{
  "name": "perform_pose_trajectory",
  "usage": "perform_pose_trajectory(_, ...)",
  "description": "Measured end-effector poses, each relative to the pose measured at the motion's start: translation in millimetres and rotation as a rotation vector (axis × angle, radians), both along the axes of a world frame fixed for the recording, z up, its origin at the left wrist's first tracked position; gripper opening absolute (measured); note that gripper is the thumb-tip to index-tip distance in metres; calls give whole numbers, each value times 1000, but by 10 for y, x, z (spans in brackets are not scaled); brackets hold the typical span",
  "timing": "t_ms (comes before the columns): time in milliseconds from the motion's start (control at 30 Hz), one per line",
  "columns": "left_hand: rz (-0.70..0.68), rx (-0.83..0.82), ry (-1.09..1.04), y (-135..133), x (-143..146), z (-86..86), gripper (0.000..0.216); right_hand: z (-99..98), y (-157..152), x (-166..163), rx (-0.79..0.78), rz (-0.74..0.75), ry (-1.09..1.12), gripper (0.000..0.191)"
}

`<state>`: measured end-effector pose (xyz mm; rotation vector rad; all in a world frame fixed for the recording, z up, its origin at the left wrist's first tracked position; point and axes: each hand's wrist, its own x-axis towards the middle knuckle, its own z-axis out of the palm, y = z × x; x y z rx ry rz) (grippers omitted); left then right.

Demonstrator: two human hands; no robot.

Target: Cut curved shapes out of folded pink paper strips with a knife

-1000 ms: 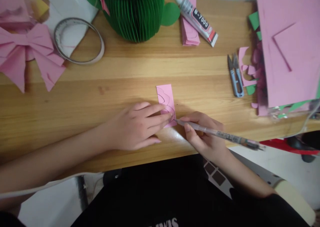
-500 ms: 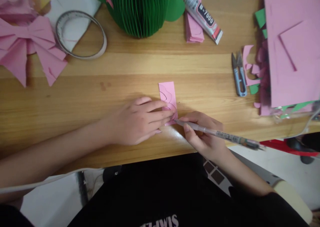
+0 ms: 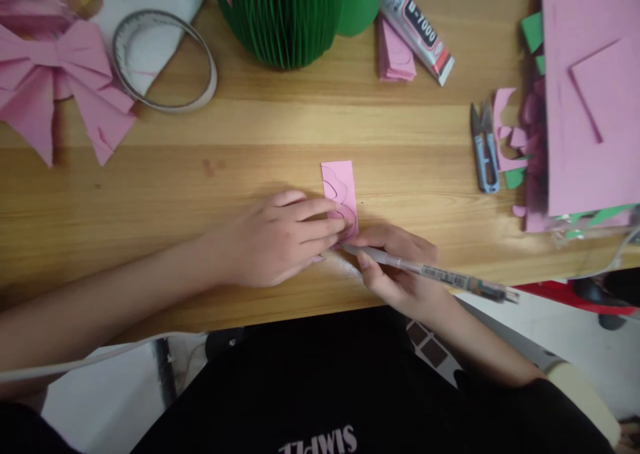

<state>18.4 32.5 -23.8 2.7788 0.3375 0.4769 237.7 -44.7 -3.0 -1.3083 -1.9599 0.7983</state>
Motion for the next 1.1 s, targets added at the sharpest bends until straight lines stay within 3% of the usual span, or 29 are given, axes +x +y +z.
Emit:
perform_pose_trajectory(700,16,-87,42,-12,-4,24,33,-48,6,2,18,30,10,12)
perform_pose_trajectory(1100,-4,-29,39,-1,-10,24,35,-19,-6,36,-15,-27,30,12)
